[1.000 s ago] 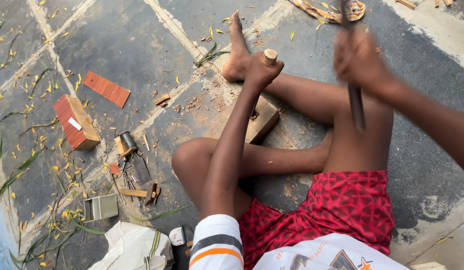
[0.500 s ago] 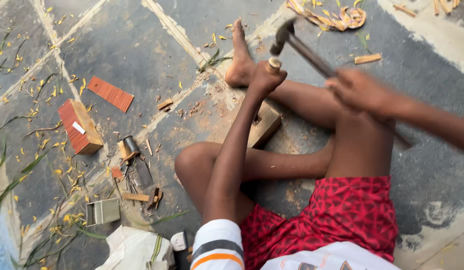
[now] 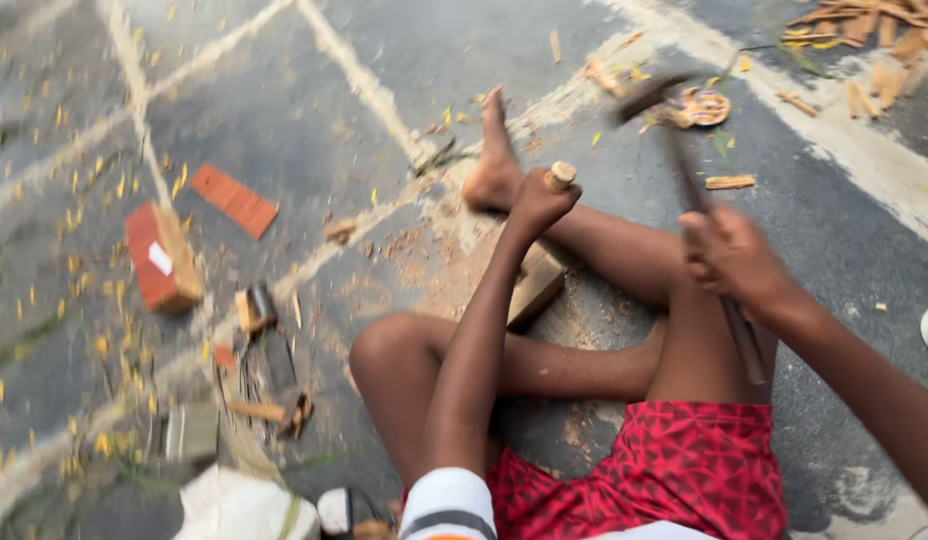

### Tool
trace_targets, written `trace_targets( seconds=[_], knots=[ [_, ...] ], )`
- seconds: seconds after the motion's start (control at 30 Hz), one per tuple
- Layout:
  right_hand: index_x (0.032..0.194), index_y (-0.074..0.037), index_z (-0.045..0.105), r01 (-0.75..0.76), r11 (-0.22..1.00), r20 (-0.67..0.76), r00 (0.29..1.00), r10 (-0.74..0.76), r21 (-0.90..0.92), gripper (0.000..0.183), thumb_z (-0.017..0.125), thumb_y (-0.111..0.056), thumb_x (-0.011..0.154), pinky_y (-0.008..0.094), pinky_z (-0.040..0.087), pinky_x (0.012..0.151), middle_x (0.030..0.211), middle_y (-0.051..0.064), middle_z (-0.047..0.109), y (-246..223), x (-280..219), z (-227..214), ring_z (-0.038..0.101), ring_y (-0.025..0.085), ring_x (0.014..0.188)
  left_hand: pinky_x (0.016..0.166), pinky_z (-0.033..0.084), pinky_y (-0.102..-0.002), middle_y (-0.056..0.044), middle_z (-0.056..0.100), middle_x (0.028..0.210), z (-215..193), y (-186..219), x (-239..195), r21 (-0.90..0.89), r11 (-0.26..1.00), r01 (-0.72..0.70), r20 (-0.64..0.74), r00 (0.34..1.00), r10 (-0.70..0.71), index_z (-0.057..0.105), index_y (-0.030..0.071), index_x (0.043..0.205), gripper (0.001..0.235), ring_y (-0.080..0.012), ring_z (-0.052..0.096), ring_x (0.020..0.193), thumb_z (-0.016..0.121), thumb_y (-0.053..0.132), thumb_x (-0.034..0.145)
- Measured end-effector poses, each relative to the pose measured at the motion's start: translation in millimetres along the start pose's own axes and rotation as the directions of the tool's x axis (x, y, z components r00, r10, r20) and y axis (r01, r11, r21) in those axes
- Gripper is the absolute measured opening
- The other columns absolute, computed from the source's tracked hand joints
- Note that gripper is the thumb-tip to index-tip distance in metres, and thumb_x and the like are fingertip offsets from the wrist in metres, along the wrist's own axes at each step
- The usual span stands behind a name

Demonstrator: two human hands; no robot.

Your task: The person sits on the floor and uses a hammer and chisel to carve a small cylindrical piece of wood. They repeatedly strike the chisel to shape the wood, occasionally rotating the piece to work on different sides.

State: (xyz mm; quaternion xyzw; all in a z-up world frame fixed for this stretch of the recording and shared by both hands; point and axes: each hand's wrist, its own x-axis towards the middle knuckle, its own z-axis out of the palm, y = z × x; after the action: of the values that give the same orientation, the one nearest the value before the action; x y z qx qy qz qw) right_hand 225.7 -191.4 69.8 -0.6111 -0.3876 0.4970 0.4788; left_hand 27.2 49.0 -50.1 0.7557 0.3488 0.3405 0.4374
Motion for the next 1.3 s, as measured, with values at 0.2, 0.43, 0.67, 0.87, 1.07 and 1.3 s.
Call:
trace_targets(
  seconds=[0.2, 0.43, 0.67, 0.87, 1.07, 1.3],
  knots=[
    [0.092, -0.013, 0.039, 0.091, 0.972, -0.163, 0.985, -0.056, 0.218, 0.025, 0.048, -0.028, 0.11, 0.02, 0.025, 0.039, 0.067, -0.004, 0.038, 3, -51, -19, 0.034, 0.003, 0.049, 0.058, 0.048, -0.029, 0.003, 0.055, 0.072, -69, -33, -74, -0.453, 0.884, 0.118, 0.025, 0.992, -0.12, 0.068, 0.013, 0.102, 0.022, -0.0083, 0.053, 0.064, 0.066, 0.011, 0.08],
    [0.092, -0.015, 0.041, 0.019, 0.93, -0.164, 0.985, 0.045, 0.368, 0.021, 0.05, -0.027, 0.107, 0.019, 0.026, 0.037, 0.066, -0.005, 0.038, 89, -73, 8, 0.034, 0.003, 0.048, 0.054, 0.043, -0.027, 0.002, 0.053, 0.066, -90, 6, -128, -0.612, 0.776, -0.154, -0.285, 0.958, -0.035, 0.047, 0.013, 0.075, 0.032, -0.0078, 0.051, 0.058, 0.066, 0.004, 0.098],
    [0.093, -0.014, 0.042, 0.03, 0.932, -0.235, 0.97, 0.06, 0.361, 0.021, 0.049, -0.028, 0.107, 0.02, 0.026, 0.036, 0.065, -0.004, 0.038, 115, -81, 13, 0.034, 0.004, 0.046, 0.043, 0.039, -0.025, 0.003, 0.054, 0.059, -73, 41, -103, -0.478, 0.853, -0.209, -0.398, 0.917, 0.002, 0.054, 0.009, 0.072, 0.025, -0.0068, 0.051, 0.048, 0.066, 0.003, 0.093],
    [0.093, -0.013, 0.04, 0.168, 0.906, -0.336, 0.941, -0.03, 0.388, 0.022, 0.047, -0.025, 0.11, 0.019, 0.026, 0.037, 0.066, -0.003, 0.038, 115, -81, 28, 0.036, 0.004, 0.048, 0.051, 0.037, -0.025, 0.005, 0.047, 0.06, -61, 50, -94, -0.189, 0.95, -0.249, -0.316, 0.931, 0.181, 0.048, 0.007, 0.069, 0.032, -0.0039, 0.044, 0.056, 0.067, 0.004, 0.094],
    [0.095, -0.013, 0.04, 0.14, 0.932, -0.362, 0.932, -0.01, 0.335, 0.02, 0.047, -0.024, 0.11, 0.019, 0.026, 0.037, 0.066, -0.003, 0.037, 102, -91, 28, 0.035, 0.004, 0.048, 0.055, 0.038, -0.025, 0.004, 0.048, 0.062, -58, 64, -84, -0.156, 0.958, -0.24, -0.266, 0.944, 0.193, 0.05, 0.004, 0.068, 0.03, -0.0033, 0.046, 0.06, 0.068, 0.004, 0.092],
    [0.096, -0.011, 0.042, 0.074, 0.966, -0.317, 0.948, 0.009, 0.246, 0.02, 0.047, -0.024, 0.11, 0.02, 0.027, 0.038, 0.067, -0.003, 0.039, 104, -81, 31, 0.037, 0.004, 0.048, 0.056, 0.039, -0.026, 0.002, 0.045, 0.064, -74, 81, -80, -0.116, 0.954, -0.276, -0.346, 0.911, 0.222, 0.048, 0.003, 0.068, 0.03, -0.0065, 0.046, 0.06, 0.068, 0.002, 0.089]
  ],
)
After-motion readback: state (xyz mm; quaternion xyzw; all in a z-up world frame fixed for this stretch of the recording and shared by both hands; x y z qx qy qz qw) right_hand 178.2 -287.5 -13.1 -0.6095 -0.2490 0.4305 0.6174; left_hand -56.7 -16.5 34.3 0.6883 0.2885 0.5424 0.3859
